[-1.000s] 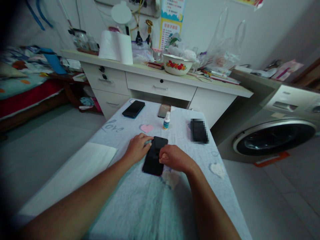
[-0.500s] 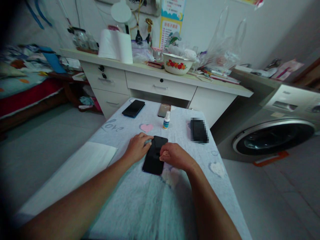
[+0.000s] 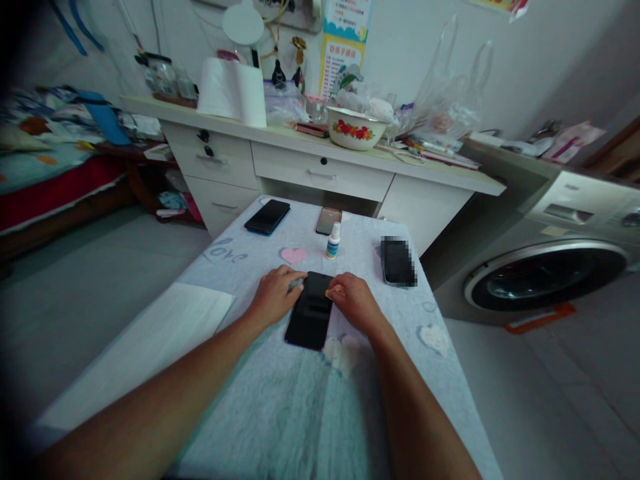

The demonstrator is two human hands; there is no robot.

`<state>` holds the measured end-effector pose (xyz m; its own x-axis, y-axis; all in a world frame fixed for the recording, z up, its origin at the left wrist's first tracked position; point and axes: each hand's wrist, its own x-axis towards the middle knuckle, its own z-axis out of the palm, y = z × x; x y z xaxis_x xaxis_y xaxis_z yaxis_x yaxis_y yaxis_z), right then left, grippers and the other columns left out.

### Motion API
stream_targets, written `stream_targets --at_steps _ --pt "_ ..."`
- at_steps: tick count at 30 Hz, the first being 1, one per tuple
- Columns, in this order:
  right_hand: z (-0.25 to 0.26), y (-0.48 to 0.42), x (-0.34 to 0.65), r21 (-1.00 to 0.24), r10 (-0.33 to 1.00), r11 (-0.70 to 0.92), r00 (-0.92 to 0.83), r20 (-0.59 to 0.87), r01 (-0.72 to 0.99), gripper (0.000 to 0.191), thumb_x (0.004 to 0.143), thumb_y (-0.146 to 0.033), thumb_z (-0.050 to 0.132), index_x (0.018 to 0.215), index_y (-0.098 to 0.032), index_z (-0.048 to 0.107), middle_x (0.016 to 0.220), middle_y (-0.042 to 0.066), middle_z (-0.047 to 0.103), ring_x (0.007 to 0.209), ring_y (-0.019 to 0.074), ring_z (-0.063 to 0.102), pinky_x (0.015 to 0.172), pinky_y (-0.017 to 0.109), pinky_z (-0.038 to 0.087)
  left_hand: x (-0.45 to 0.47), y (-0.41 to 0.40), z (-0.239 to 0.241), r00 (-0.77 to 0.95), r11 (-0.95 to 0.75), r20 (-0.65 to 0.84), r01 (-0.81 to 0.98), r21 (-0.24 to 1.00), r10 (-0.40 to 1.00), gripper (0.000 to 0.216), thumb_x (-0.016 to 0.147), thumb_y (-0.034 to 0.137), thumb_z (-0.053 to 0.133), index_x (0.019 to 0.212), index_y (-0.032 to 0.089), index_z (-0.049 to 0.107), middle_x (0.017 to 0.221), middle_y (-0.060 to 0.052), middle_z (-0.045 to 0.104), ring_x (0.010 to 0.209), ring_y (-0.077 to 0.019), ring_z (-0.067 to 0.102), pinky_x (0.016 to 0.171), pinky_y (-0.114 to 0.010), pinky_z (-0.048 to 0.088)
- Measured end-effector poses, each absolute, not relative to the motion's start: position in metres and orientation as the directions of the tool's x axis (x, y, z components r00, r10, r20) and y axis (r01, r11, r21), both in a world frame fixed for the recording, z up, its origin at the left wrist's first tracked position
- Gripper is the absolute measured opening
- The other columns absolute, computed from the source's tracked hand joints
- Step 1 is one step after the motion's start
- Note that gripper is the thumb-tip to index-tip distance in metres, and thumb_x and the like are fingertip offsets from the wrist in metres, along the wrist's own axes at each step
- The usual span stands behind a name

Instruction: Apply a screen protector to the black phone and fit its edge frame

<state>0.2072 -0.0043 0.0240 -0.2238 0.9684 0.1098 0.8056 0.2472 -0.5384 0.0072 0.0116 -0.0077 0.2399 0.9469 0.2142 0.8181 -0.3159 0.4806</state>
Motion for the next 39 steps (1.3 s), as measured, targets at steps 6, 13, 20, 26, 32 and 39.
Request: stream_targets --at_steps 6,13,20,26,32,39 --pt "0.022 -0.003 0.205 -0.512 0.982 0.179 -0.120 0.146 0.840 0.010 0.081 -0.023 0.060 0.084 -0.019 0.069 0.086 0.004 0.069 0.082 0.0170 0.061 0.075 0.026 0.040 0.007 0.011 -0.008 0.241 -0.315 0.211 0.819 0.479 0.947 0.029 0.086 0.024 0.055 0.113 0.027 0.066 0.107 -0.005 0.062 0.103 -0.0217 0.056 0.090 -0.035 0.040" --pt "0.023 -0.006 0.199 -0.490 0.986 0.139 -0.076 0.145 0.860 0.012 0.083 -0.026 0.060 0.085 -0.020 0.070 0.084 0.004 0.071 0.079 0.0174 0.062 0.072 0.026 0.040 0.007 0.011 -0.006 0.243 -0.315 0.209 0.821 0.476 0.947 0.022 0.086 0.024 0.055 0.104 0.025 0.068 0.105 -0.004 0.062 0.103 -0.0209 0.056 0.091 -0.034 0.041" --pt "0.024 -0.005 0.194 -0.472 0.988 0.104 -0.035 0.151 0.876 0.014 0.083 -0.025 0.059 0.087 -0.019 0.071 0.085 0.005 0.071 0.080 0.0177 0.062 0.071 0.026 0.039 0.007 0.011 -0.007 0.246 -0.324 0.222 0.825 0.463 0.943 0.022 0.086 0.024 0.055 0.104 0.024 0.068 0.104 -0.004 0.063 0.102 -0.0212 0.056 0.088 -0.034 0.041" --pt "0.023 -0.004 0.193 -0.481 0.988 0.098 -0.028 0.152 0.871 0.014 0.084 -0.024 0.059 0.087 -0.018 0.071 0.087 0.005 0.070 0.081 0.0172 0.062 0.072 0.026 0.039 0.007 0.012 -0.008 0.249 -0.328 0.225 0.826 0.459 0.942 0.023 0.086 0.024 0.054 0.105 0.024 0.068 0.105 -0.005 0.062 0.101 -0.0213 0.056 0.087 -0.034 0.041" --pt "0.020 -0.001 0.192 -0.481 0.984 0.109 -0.027 0.175 0.870 0.015 0.085 -0.023 0.058 0.089 -0.017 0.070 0.091 0.007 0.069 0.084 0.0171 0.061 0.075 0.026 0.039 0.007 0.011 -0.008 0.240 -0.321 0.225 0.827 0.462 0.944 0.022 0.086 0.024 0.055 0.104 0.024 0.068 0.104 -0.005 0.062 0.101 -0.0219 0.056 0.088 -0.034 0.041" --pt "0.013 0.004 0.193 -0.467 0.976 0.096 0.008 0.216 0.879 0.015 0.085 -0.023 0.057 0.088 -0.017 0.070 0.087 0.006 0.068 0.081 0.0166 0.059 0.073 0.026 0.038 0.008 0.011 -0.008 0.244 -0.329 0.235 0.824 0.462 0.941 0.026 0.086 0.023 0.055 0.110 0.024 0.066 0.105 -0.005 0.062 0.101 -0.0217 0.056 0.088 -0.034 0.041"
